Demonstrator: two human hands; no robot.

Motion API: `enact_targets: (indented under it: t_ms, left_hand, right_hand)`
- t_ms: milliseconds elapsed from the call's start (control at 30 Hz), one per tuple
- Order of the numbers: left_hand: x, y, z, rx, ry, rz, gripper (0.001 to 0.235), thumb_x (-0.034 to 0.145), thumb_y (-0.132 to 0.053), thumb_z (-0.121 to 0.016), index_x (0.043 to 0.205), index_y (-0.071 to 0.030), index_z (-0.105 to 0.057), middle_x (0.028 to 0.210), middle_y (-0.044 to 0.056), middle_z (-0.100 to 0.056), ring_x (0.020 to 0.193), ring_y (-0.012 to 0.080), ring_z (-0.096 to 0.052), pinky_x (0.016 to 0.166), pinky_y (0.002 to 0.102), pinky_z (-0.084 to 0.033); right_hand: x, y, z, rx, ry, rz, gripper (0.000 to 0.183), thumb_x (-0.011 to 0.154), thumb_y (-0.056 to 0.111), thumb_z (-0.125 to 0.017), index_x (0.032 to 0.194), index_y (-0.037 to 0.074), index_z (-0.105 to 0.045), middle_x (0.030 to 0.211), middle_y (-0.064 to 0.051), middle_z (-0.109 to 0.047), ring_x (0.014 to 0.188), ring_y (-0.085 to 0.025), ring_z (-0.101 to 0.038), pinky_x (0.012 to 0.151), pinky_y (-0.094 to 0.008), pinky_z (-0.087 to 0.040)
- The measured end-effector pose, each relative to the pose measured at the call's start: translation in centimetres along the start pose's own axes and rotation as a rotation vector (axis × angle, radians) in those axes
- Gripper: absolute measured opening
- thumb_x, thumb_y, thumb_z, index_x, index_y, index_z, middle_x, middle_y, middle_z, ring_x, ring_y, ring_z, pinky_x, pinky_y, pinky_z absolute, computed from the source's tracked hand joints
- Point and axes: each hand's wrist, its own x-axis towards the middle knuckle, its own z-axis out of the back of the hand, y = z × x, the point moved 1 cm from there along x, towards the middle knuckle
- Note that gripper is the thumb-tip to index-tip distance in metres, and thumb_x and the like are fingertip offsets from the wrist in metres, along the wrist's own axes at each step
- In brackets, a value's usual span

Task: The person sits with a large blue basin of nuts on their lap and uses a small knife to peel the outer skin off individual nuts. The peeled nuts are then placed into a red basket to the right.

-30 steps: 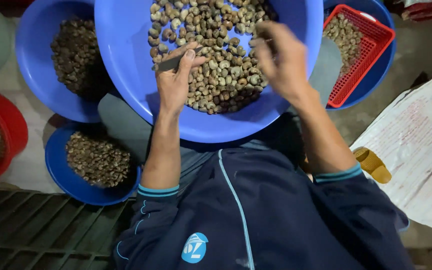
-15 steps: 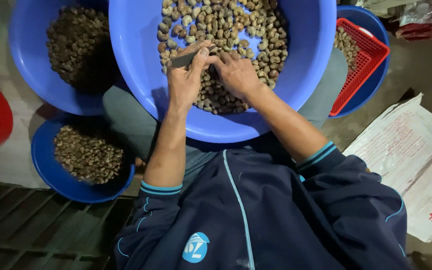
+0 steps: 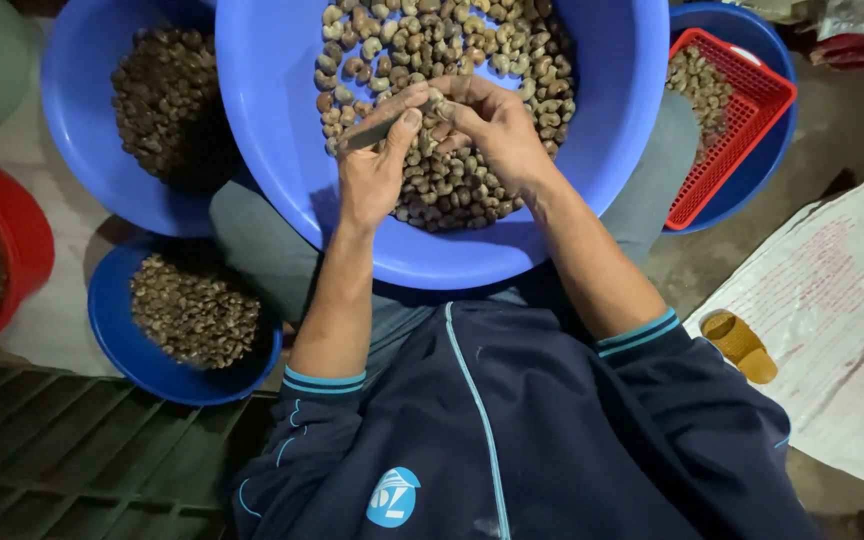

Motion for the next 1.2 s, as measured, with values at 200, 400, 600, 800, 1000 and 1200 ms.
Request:
enact_targets:
  t_ms: [200, 400, 600, 800, 1000, 1200]
  left_hand:
    - [0.0, 0.2, 0.0, -0.08, -0.015, -0.008, 0.018, 0.104, -0.01, -0.066, 0.121, -0.01, -0.071, 0.128, 0.008, -0.071, 0.119, 0.0215, -0.07, 0.105, 0.033, -0.061]
    - [0.1, 0.4, -0.1, -0.075, -0.025, 0.037, 0.02, 0.103, -0.007, -0.066, 0.122, -0.009, -0.07, 0.128, 0.011, -0.072, 0.114, 0.0218, -0.072, 0.097, 0.032, -0.065]
    - [0.1, 0.1, -0.1, -0.014, -0.04, 0.042, 0.021, 0.104, -0.012, -0.065, 0.123, -0.006, -0.069, 0.126, 0.011, -0.072, 0.108, 0.019, -0.072, 0.095, 0.029, -0.063]
    - [0.1, -0.4, 0.0, -0.057, -0.004, 0.101, 0.019, 0.105, -0.01, -0.064, 0.123, -0.01, -0.07, 0.129, 0.008, -0.07, 0.118, 0.0188, -0.068, 0.099, 0.03, -0.061]
    - [0.1, 1.0, 0.4, -0.095, 0.022, 0.05, 0.019, 0.105, -0.021, -0.066, 0.123, -0.015, -0.07, 0.13, 0.009, -0.07, 0.12, 0.0217, -0.068, 0.1, 0.036, -0.062]
    - [0.1, 1.1, 0.3, -0.104, 0.008, 0.052, 0.019, 0.104, -0.018, -0.065, 0.122, -0.015, -0.071, 0.126, 0.008, -0.072, 0.115, 0.0193, -0.069, 0.099, 0.032, -0.061]
  right_hand:
    - [-0.2, 1.0, -0.4, -0.081, 0.032, 0.087, 0.035, 0.101, 0.004, -0.066, 0.135, -0.002, -0.057, 0.112, -0.012, -0.069, 0.089, -0.016, -0.071, 0.079, -0.026, -0.065]
    - [-0.6, 1.7, -0.8, -0.215, 0.036, 0.141, 0.037, 0.101, 0.004, -0.068, 0.136, -0.003, -0.057, 0.099, -0.01, -0.07, 0.078, -0.014, -0.069, 0.068, -0.023, -0.059]
    - [-0.8, 1.9, -1.0, -0.174, 0.056, 0.137, 0.036, 0.102, 0.001, -0.065, 0.136, -0.002, -0.055, 0.108, -0.01, -0.068, 0.089, -0.015, -0.069, 0.077, -0.025, -0.063]
    - [-0.8, 1.5, -0.9, -0.02, 0.1, 0.165, 0.034, 0.103, -0.002, -0.062, 0.135, -0.003, -0.051, 0.106, -0.01, -0.063, 0.087, -0.016, -0.066, 0.076, -0.025, -0.058]
    - [-0.8, 1.4, -0.9, -0.014, 0.089, 0.161, 0.036, 0.102, 0.003, -0.066, 0.135, -0.001, -0.052, 0.115, -0.01, -0.065, 0.09, -0.016, -0.068, 0.075, -0.024, -0.06]
    - [-0.8, 1.1, -0.7, -0.04, 0.094, 0.175, 0.037, 0.102, -0.003, -0.063, 0.137, 0.0, -0.05, 0.112, -0.009, -0.062, 0.09, -0.015, -0.066, 0.077, -0.025, -0.062]
